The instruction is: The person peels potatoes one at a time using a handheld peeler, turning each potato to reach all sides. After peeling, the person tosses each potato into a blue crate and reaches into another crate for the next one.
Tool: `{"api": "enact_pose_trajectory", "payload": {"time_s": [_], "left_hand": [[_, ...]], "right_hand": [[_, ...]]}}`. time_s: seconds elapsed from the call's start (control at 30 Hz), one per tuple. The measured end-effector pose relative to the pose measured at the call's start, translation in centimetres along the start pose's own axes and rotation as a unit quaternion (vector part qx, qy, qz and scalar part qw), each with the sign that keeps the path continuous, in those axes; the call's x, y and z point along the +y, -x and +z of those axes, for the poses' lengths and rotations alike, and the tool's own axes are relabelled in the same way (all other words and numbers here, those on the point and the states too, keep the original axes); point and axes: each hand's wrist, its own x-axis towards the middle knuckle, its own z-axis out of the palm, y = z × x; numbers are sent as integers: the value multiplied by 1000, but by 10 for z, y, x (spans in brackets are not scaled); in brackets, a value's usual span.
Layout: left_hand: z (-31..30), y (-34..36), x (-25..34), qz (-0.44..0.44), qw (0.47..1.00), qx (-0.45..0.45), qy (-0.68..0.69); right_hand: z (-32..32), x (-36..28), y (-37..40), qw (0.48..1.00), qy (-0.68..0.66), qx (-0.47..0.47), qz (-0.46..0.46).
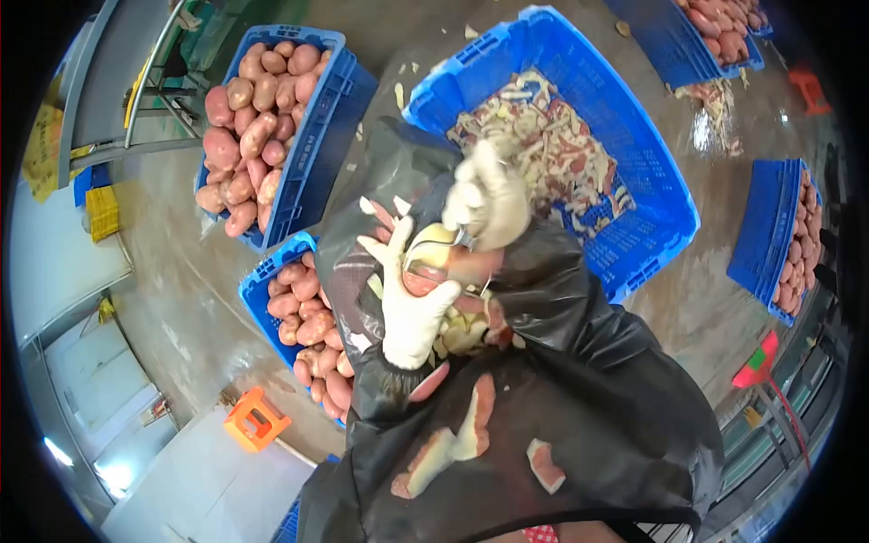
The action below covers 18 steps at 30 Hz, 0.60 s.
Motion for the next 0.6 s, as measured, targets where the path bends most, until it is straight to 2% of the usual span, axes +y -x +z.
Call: {"api": "enact_pose_trajectory", "payload": {"time_s": [0.07, 0.1, 0.13, 0.2, 0.23, 0.27, 0.33, 0.37, 0.4, 0.43, 0.47, 0.5, 0.53, 0.57, 0.6], "left_hand": [[4, -1, 3, -62, 997, 11, 54], [2, -2, 7, -59, 997, -10, 58], [1, 1, 4, -57, 997, -9, 58], [4, -2, -5, -5, 995, 11, 100], [4, 0, 2, -13, 999, 36, -38], [0, 1, -9, -24, 999, 28, 0], [3, 1, -12, -14, 996, 27, 85], [5, 3, -18, -12, 996, 31, 86], [9, 3, -29, -11, 976, 48, 214], [13, 7, -34, -14, 939, 66, 336], [15, 12, -31, -19, 940, 70, 332], [18, 12, -24, -43, 955, 89, 281], [21, 5, -19, -55, 964, 107, 236], [18, 2, -15, -100, 957, 114, 248], [19, -3, -10, -94, 957, 114, 251]], "right_hand": [[-41, -8, -48, 999, -16, 2, -51], [-55, -17, -65, 988, 42, 93, -117], [-54, -30, -62, 992, -82, 74, -59], [-31, -7, -24, 977, -174, -112, 54], [-16, 3, -13, 999, -14, -32, 39], [-40, 0, -41, 999, -21, 35, 0], [-63, -16, -72, 988, -68, 105, -93], [-48, -23, -51, 991, -99, 38, -76], [-42, -17, -32, 984, -149, -97, 17], [-34, -7, -27, 992, -108, -65, 32], [-28, 5, -22, 996, -70, -32, 47], [-37, -3, -47, 990, -121, 64, -19], [-50, -13, -65, 990, -57, 94, -91], [-59, -20, -61, 982, -157, -110, -5], [-49, -28, -49, 917, -245, -306, 81]]}}
